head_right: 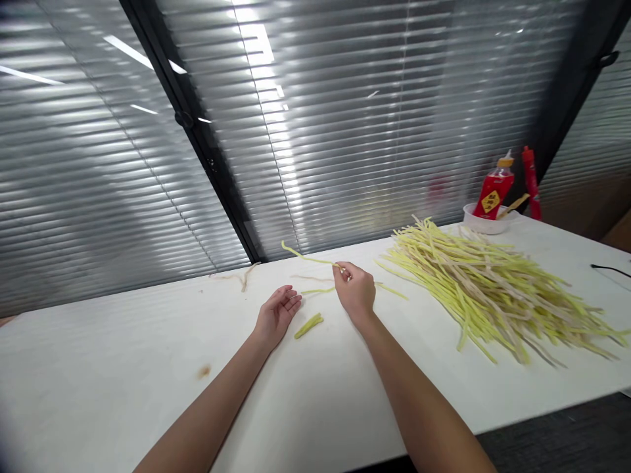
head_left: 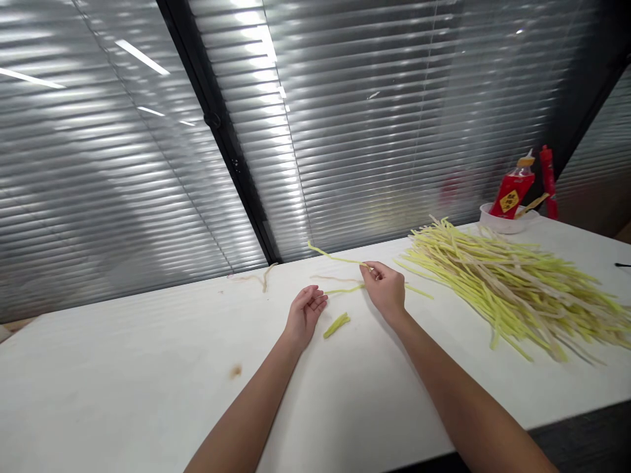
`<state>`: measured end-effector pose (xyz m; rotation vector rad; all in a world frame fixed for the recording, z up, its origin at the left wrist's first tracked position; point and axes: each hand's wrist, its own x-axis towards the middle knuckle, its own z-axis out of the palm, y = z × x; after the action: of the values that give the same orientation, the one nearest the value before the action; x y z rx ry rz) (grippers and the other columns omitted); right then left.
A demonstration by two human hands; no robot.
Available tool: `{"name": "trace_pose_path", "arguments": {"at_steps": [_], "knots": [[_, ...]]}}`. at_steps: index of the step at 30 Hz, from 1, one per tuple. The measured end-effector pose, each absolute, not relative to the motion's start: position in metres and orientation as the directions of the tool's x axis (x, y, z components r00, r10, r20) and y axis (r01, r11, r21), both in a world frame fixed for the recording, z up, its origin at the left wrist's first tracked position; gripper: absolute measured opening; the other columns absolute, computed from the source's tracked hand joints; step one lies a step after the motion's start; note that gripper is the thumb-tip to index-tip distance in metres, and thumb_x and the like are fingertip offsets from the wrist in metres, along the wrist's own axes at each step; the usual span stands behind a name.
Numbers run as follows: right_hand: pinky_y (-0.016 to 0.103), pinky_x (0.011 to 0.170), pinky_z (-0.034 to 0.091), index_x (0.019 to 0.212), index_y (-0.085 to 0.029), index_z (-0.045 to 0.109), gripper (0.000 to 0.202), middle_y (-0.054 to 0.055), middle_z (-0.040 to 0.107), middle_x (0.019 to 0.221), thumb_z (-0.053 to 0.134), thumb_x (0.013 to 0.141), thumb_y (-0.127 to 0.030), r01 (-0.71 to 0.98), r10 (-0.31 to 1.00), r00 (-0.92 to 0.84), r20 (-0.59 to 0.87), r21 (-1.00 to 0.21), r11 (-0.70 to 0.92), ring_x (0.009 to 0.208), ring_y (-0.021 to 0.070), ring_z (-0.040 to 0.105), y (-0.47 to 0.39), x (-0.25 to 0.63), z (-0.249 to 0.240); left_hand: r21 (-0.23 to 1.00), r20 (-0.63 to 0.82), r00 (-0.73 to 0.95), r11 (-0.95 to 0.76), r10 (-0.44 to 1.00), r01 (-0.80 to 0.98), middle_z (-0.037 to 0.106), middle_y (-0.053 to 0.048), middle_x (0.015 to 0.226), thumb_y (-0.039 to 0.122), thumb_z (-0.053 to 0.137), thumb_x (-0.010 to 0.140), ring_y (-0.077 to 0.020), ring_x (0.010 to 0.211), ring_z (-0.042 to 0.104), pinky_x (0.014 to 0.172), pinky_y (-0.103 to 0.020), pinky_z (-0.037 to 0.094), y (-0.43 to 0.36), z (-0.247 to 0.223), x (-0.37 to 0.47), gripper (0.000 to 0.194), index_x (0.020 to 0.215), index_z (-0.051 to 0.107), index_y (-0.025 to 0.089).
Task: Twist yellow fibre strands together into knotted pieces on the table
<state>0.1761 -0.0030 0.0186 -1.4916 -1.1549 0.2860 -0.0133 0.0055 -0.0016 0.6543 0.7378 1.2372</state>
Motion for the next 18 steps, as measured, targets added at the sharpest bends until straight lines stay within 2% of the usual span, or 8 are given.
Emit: {"name": "trace_pose_path", "arguments": {"at_steps": [3,7,14,18], "knots": [[0.023,0.048,0.032,0.080,-0.015,0.068,0.032,-0.004,0.042,0.052,0.056,0.077,-0.044,0.291,0.732,0.552,0.400,-0.915,0.281,0.047,0.0096,0.035,-0.002,0.176,0.022,0.783,-0.134,0.168,0.208,0.977,-0.586,0.064,-0.002,0.076,0.027,0.068,0.070,-0.0147,0.075,0.063,0.077,-0.029,0.047,0.005,-0.002,-0.014,0.018,0.083,0.062,0.017],[0.022,0.046,0.030,0.078,-0.013,0.064,0.032,-0.004,0.038,0.054,0.059,0.075,-0.045,0.113,0.702,0.615,0.359,-0.921,0.373,0.048,0.0085,0.031,-0.002,0.177,0.027,0.779,-0.127,0.177,0.209,0.976,-0.591,0.065,-0.002,0.076,0.027,0.067,0.071,-0.0145,0.075,0.063,0.077,-0.029,0.047,0.006,-0.003,-0.014,0.017,0.083,0.063,0.016],[0.022,0.043,0.025,0.064,-0.016,0.054,0.033,-0.006,0.029,0.052,0.058,0.077,-0.046,0.007,0.614,0.728,0.306,-0.899,0.439,0.047,0.0075,0.027,0.003,0.183,0.028,0.772,-0.133,0.179,0.215,0.975,-0.598,0.065,-0.003,0.076,0.026,0.067,0.072,-0.0149,0.075,0.063,0.076,-0.028,0.048,0.006,-0.003,-0.014,0.016,0.083,0.063,0.016],[0.022,0.041,0.027,0.076,-0.014,0.060,0.037,-0.006,0.035,0.054,0.055,0.078,-0.051,-0.054,0.603,0.755,0.258,-0.891,0.450,0.044,0.0069,0.029,0.008,0.186,0.025,0.770,-0.125,0.190,0.216,0.974,-0.600,0.065,-0.003,0.076,0.026,0.066,0.072,-0.0148,0.075,0.063,0.076,-0.028,0.048,0.007,-0.004,-0.014,0.015,0.083,0.063,0.016]]}}
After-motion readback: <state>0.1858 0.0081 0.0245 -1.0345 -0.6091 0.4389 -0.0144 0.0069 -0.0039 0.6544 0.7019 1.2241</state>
